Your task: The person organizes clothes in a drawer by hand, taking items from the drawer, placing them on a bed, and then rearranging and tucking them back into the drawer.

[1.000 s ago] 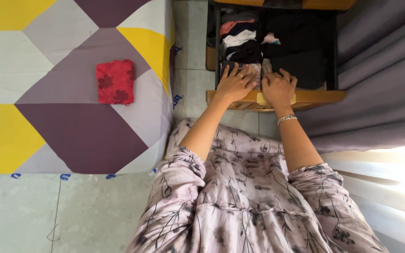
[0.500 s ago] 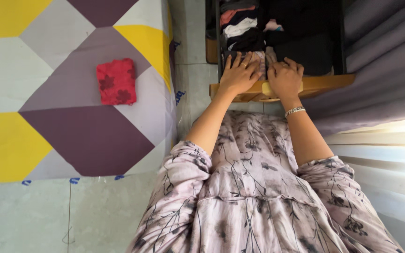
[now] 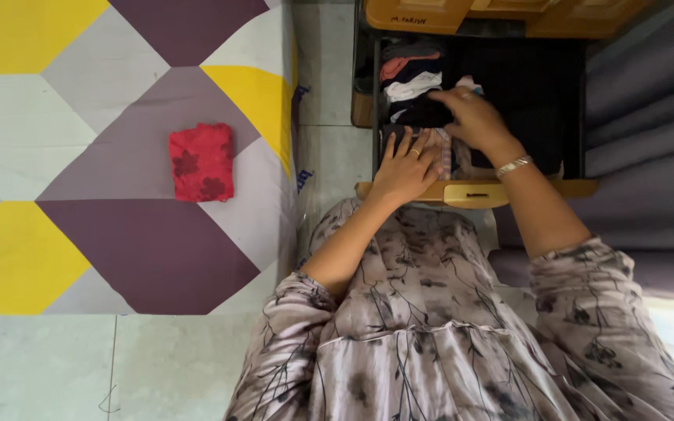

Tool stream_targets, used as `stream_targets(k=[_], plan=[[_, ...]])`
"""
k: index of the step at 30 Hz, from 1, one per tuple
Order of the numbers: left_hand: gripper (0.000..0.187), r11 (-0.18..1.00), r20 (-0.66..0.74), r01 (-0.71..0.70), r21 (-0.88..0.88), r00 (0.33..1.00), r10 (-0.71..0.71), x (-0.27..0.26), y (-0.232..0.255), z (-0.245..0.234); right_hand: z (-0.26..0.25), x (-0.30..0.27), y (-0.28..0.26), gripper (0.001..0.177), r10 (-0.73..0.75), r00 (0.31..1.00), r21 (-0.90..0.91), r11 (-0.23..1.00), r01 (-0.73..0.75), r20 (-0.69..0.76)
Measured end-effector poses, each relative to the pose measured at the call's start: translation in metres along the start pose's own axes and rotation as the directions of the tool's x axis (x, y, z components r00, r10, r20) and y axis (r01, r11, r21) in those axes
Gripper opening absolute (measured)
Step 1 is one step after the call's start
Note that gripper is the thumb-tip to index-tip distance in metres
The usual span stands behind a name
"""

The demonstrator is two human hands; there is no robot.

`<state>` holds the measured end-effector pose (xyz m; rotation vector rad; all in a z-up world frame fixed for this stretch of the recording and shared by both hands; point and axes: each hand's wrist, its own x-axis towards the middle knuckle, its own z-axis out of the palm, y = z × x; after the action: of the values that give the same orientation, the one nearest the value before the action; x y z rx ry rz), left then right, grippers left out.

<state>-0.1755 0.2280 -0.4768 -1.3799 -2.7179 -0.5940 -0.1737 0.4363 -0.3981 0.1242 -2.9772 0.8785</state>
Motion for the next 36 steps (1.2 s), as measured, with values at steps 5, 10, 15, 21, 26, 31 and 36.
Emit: stream_targets(k=[5,10,15,21,26,31,36], plan=[[0.048,1.000,0.017,0.001,-0.014,1.000,0.000,-0.001,0.003,-0.004,0.035,0.026,0.036,0.068,-0.035,0.998,-0.021,0.999,0.036,0.061],[0.043,0.990,0.076,-0.019,-0.137,0.997,0.030,0.022,-0.022,-0.004,0.051,0.040,0.091,0.051,-0.031,0.999,0.117,0.993,0.033,-0.022],[0.027,0.982,-0.059,0.008,0.188,0.998,0.003,0.059,-0.064,0.008,0.047,0.029,0.076,0.051,0.033,0.999,0.099,0.995,-0.030,-0.034],[0.016,0.953,0.195,0.078,0.294,0.971,-0.140,0.068,-0.043,-0.005,0.029,-0.025,0.044,0.037,0.224,0.975,0.358,0.911,-0.205,-0.011],[0.049,0.968,0.425,0.085,-0.234,0.905,0.023,0.047,-0.027,-0.056,0.011,-0.048,0.021,0.085,0.235,0.906,0.453,0.804,-0.384,0.352],[0.055,0.843,-0.012,-0.122,-0.524,0.991,0.136,0.094,-0.068,-0.111,0.014,-0.042,0.037,0.096,0.200,0.930,0.810,0.458,-0.366,0.307],[0.077,0.728,0.049,0.032,-0.685,0.999,0.002,0.127,-0.078,-0.148,-0.014,-0.021,0.034,0.083,0.082,0.997,1.000,-0.013,0.003,-0.002]])
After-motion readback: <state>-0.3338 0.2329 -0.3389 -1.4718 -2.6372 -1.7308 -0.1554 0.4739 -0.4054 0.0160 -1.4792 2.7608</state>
